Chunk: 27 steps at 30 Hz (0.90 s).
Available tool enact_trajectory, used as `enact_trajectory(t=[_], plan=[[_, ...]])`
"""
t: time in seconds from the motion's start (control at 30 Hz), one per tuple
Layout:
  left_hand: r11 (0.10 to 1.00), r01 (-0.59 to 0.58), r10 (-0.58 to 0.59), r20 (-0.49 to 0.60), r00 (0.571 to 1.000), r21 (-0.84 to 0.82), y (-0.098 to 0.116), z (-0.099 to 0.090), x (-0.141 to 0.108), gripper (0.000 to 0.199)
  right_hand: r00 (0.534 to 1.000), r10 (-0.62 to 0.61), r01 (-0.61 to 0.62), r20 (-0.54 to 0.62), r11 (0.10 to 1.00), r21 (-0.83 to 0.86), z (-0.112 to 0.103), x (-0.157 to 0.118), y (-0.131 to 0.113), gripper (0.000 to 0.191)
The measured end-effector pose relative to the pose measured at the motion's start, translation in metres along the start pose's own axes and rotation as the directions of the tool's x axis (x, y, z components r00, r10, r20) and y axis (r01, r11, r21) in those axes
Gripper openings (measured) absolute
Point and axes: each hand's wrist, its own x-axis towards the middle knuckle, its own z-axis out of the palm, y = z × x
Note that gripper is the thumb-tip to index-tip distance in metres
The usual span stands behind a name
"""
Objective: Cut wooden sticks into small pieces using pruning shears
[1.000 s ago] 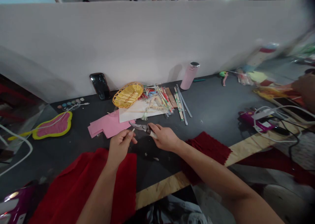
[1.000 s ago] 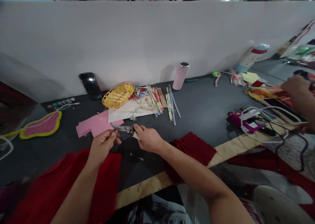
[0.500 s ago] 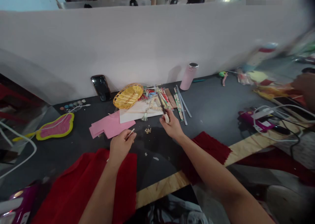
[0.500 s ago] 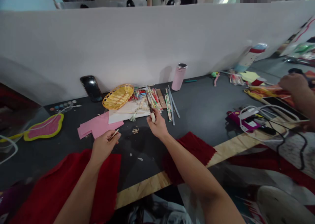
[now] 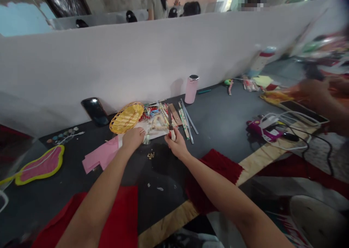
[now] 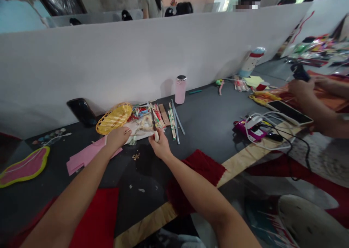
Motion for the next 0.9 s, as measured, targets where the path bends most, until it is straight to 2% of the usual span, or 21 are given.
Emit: enact_trajectory(t=[0.17, 0.47, 0.67, 0.9], plan=[[0.999, 0.022, -0.022, -0.010, 1.000, 0.030, 0.006, 0.004, 0.036, 0.037, 0.999, 0.049, -0.049, -0.009, 0.996, 0.074, 0.000, 0.000, -0.003, 0.037], [0.991, 0.091, -0.087, -0.039, 0.995, 0.096, 0.015, 0.017, 0.085, 0.036, 0.997, 0.079, -0.080, 0.017, 0.995, 0.067, 0.001, 0.000, -0.004, 0.035], [0.989, 0.084, -0.078, -0.051, 0.996, 0.125, 0.027, 0.027, 0.088, 0.038, 0.994, 0.100, -0.102, 0.037, 0.994, 0.047, 0.001, -0.001, -0.001, 0.037], [0.989, 0.069, -0.067, -0.018, 0.998, 0.131, 0.030, 0.027, 0.091, 0.039, 0.995, 0.077, -0.079, 0.064, 0.997, 0.022, 0.002, -0.002, 0.006, 0.036]])
